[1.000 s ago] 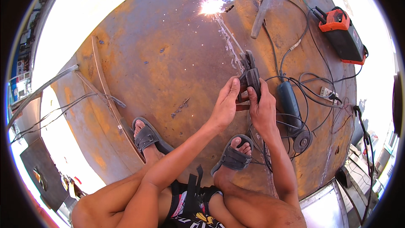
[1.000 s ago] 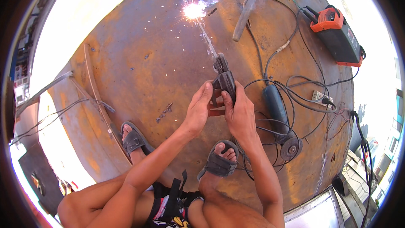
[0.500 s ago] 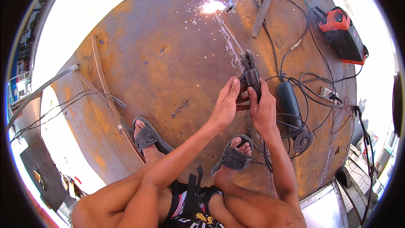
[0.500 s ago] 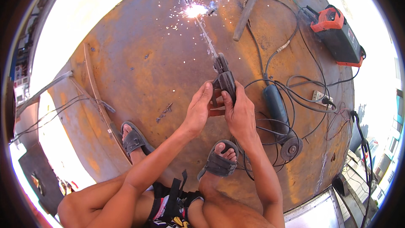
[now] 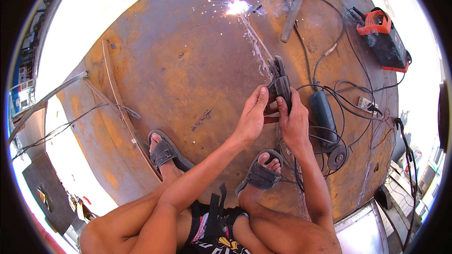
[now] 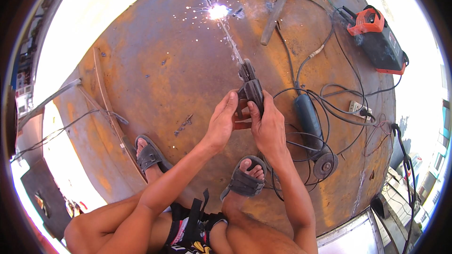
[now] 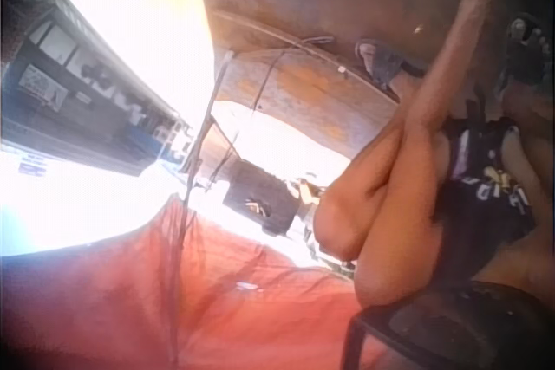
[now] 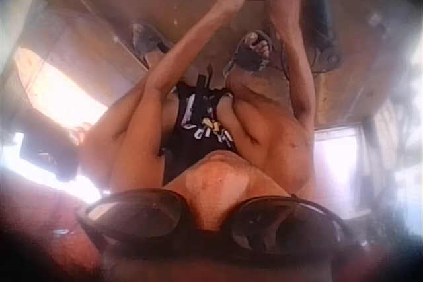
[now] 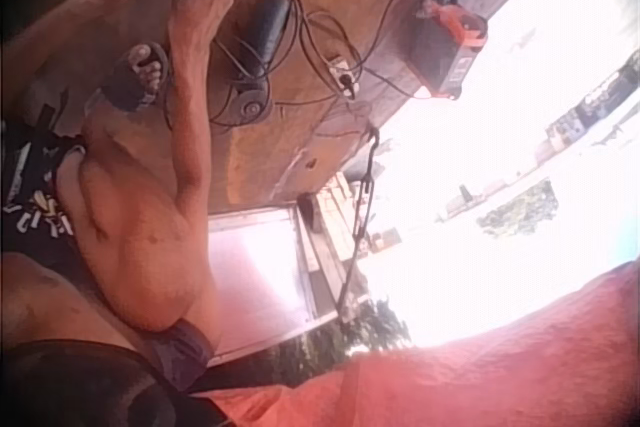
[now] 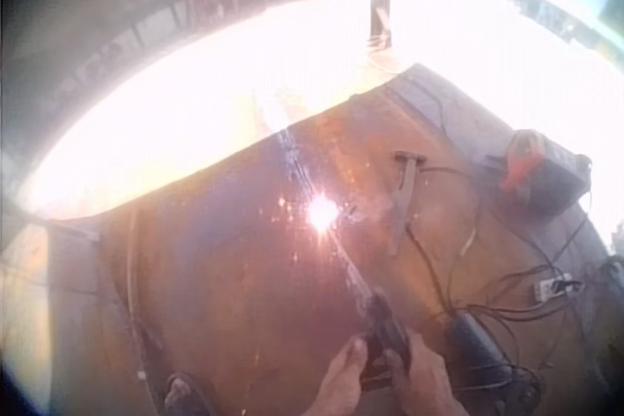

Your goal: The person welds a seam on a large curved metal surface using a welding torch, then uses a hammer to chip away slag from the weld. The person repeats this cycle of welding and chipping along the seam.

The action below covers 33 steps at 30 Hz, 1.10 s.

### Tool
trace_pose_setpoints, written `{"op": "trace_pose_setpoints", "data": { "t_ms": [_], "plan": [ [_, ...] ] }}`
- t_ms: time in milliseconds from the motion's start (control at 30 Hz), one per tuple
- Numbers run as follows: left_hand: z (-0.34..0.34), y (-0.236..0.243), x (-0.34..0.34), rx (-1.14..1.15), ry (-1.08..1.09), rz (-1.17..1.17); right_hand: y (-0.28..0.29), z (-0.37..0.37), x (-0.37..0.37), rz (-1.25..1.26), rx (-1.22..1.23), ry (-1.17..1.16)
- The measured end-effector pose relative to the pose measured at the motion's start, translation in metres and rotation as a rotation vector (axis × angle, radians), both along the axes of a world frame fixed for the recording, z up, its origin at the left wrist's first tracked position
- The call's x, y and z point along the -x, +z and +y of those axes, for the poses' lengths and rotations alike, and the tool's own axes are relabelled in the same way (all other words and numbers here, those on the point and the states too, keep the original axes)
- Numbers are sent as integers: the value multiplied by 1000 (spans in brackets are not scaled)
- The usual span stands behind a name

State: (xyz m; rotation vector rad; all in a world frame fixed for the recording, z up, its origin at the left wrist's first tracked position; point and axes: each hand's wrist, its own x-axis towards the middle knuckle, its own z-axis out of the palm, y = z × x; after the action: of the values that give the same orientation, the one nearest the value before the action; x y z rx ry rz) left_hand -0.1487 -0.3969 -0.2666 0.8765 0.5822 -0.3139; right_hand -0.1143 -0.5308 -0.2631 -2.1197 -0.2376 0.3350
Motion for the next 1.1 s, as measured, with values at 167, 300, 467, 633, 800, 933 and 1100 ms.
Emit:
{"op": "trace_pose_setpoints", "data": {
  "t_ms": [167,300,467,633,800,933,1100],
  "plan": [
    [-1,-2,0,7,-2,-7,-2,-1,0,-4,5,-2],
    [0,0,0,-6,-8,-2,-2,-1,1,-13,20,-3],
    [-1,-1,0,5,-5,-9,-1,-1,0,13,8,-11],
    [-1,-3,1,4,-11,-7,-1,-2,0,2,17,-5],
    [0,-1,0,4,-11,0,-4,-2,1,-6,15,-2],
    [0,-1,1,20,-6,3,-4,-3,0,22,-1,-5],
    [-2,-2,0,30,-8,6,-8,-6,0,24,25,1]
  ]
}}
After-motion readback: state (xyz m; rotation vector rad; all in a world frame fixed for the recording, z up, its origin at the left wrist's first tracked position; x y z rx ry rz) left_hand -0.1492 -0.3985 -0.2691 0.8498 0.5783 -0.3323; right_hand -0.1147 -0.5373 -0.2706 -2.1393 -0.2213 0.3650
